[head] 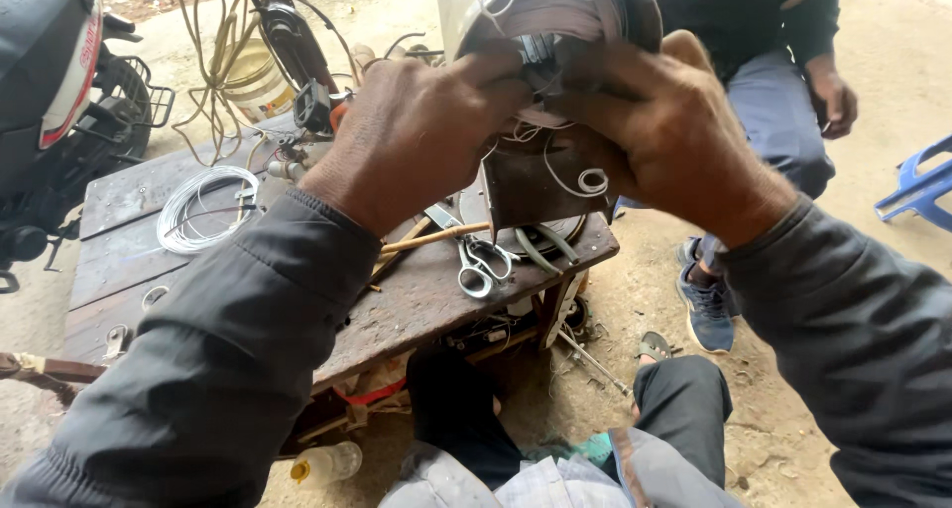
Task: The person winds white wire onto a cylindrical motor drum mounted on a bench, using a wooden stick to push and guide the wire coils inside the drum. They then cut the wire with scissors, adjust and tighten the wound coil by hand, and finally lift the drum off its mount.
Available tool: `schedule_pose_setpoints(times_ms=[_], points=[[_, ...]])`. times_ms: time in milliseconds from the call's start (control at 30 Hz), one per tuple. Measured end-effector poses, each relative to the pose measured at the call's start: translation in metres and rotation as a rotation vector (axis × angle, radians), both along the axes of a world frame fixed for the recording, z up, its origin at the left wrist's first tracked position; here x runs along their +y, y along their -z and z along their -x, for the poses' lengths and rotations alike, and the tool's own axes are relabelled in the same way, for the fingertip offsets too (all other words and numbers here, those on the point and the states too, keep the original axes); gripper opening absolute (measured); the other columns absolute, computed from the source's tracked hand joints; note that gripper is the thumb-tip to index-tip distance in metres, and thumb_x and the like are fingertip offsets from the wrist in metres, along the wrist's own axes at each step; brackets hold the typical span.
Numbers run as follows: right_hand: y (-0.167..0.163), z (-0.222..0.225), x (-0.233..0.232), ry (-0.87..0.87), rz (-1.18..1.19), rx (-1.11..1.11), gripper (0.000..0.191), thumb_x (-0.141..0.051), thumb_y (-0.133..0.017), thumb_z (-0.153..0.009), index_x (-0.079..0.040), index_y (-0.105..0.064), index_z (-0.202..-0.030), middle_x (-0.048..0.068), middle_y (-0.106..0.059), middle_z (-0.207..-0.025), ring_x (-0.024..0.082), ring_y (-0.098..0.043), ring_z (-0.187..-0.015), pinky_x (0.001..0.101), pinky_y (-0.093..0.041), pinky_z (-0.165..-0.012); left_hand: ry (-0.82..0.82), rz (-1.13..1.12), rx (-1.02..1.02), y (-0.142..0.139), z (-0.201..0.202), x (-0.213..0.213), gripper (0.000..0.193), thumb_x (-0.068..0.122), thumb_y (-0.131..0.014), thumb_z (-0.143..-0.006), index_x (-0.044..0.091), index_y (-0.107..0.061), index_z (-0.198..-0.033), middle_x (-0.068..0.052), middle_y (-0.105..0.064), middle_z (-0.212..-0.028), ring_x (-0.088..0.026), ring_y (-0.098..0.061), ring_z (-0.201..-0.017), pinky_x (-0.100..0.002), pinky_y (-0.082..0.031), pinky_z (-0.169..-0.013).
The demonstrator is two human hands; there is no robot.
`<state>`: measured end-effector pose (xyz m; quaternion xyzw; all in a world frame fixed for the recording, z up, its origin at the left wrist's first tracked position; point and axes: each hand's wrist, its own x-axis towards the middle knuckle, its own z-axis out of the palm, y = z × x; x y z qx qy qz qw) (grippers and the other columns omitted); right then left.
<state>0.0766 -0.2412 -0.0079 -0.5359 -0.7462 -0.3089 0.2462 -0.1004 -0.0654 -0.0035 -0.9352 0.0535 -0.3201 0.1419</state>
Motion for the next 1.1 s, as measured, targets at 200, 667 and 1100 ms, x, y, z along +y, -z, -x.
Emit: schedule_pose_setpoints(times_ms=[200,667,1100], points=[[-0.003,-0.011,-0.005,0.051,0.068,0.032,0.024,-0.021,-0.083,-0.089,-0.014,-0.080,-0.111,0.005,-0.067,-0.109,0.027,-0.063,-0.087,0.0409,-0.050,-0.080,-0.106,-0.044,-0.074,0.002,-0.010,-0.016,0.008,0.019,-0.073,-0.092,0.017,-0.077,-0.098,-0.002,-0.068,-0.099,-0.020,-0.070,-0.064,-0.035,-0.054,-0.054],[0.016,-0.012,0.008,0.214,-0.063,-0.013,0.021,-0.014,-0.083,-0.086,-0.012,-0.075,-0.105,0.004,-0.068,-0.110,0.025,-0.071,-0.086,0.0401,-0.053,-0.073,-0.218,0.069,-0.222,0.025,-0.025,-0.031,0.003,0.010,-0.068,-0.087,0.012,-0.070,-0.089,-0.004,-0.065,-0.105,-0.024,-0.069,-0.062,-0.039,-0.051,-0.051],[0.000,-0.024,0.018,0.398,0.223,-0.122,0.012,-0.023,-0.071,-0.096,-0.017,-0.081,-0.098,0.008,-0.076,-0.086,0.023,-0.075,-0.071,0.0370,-0.061,-0.065,-0.187,0.158,-0.080,0.023,-0.026,-0.027,0.016,0.003,-0.069,-0.085,0.010,-0.071,-0.099,-0.004,-0.070,-0.100,-0.024,-0.073,-0.064,-0.039,-0.057,-0.053]])
